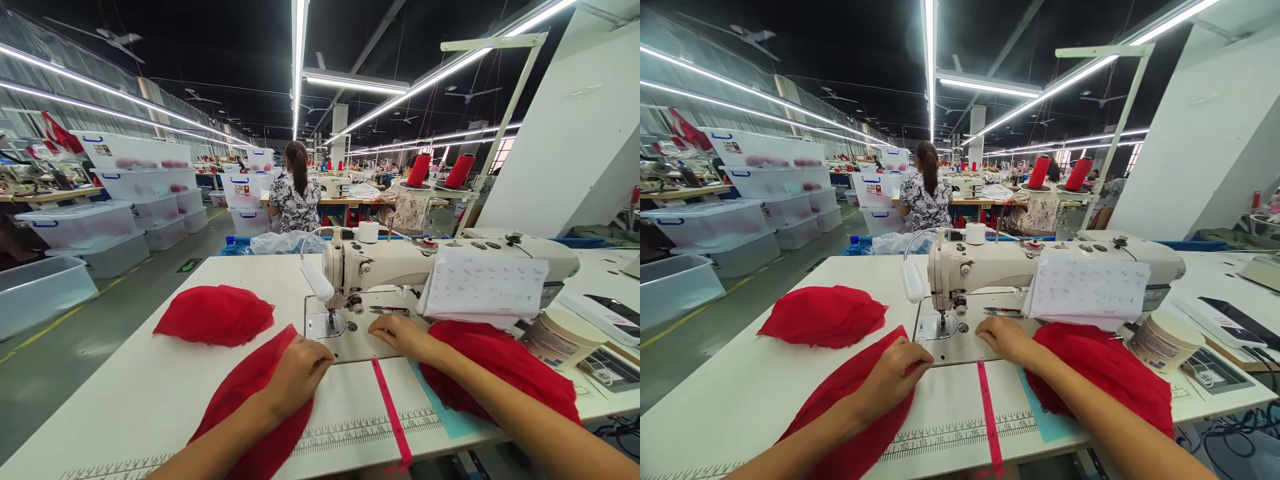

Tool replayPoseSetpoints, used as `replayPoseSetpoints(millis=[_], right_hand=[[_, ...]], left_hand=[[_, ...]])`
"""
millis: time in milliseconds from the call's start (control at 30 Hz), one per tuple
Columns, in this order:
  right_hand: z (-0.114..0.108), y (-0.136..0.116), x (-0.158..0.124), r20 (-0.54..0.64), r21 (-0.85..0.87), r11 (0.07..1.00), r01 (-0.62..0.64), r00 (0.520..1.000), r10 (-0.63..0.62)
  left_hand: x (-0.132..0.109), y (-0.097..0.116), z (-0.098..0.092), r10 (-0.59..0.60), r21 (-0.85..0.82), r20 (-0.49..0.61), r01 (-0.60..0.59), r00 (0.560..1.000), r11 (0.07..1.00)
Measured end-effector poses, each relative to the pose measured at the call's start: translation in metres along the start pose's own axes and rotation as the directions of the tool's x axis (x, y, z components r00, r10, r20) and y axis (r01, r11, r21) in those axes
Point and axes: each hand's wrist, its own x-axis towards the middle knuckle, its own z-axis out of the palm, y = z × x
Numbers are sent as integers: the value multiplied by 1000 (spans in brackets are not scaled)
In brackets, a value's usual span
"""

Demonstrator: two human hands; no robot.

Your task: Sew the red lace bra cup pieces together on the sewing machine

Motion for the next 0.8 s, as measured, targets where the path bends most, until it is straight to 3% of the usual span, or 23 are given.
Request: replayPoseSetpoints(millis=[167,400,600,800], right_hand=[[-1,17,29,-43,-207,957,-203,979,198],[9,0,41,23,-270,947,-176,982,189],[9,-13,22,36,-135,985,-106,993,112],[8,-18,-1,105,170,985,-19,994,1]], left_hand=[[0,-10,-3,-49,73,2,49,999,996],[1,-15,-2,-56,138,42,50,998,989],[3,-15,-2,-68,155,63,58,996,986],[5,-13,-1,-62,198,85,44,994,979]])
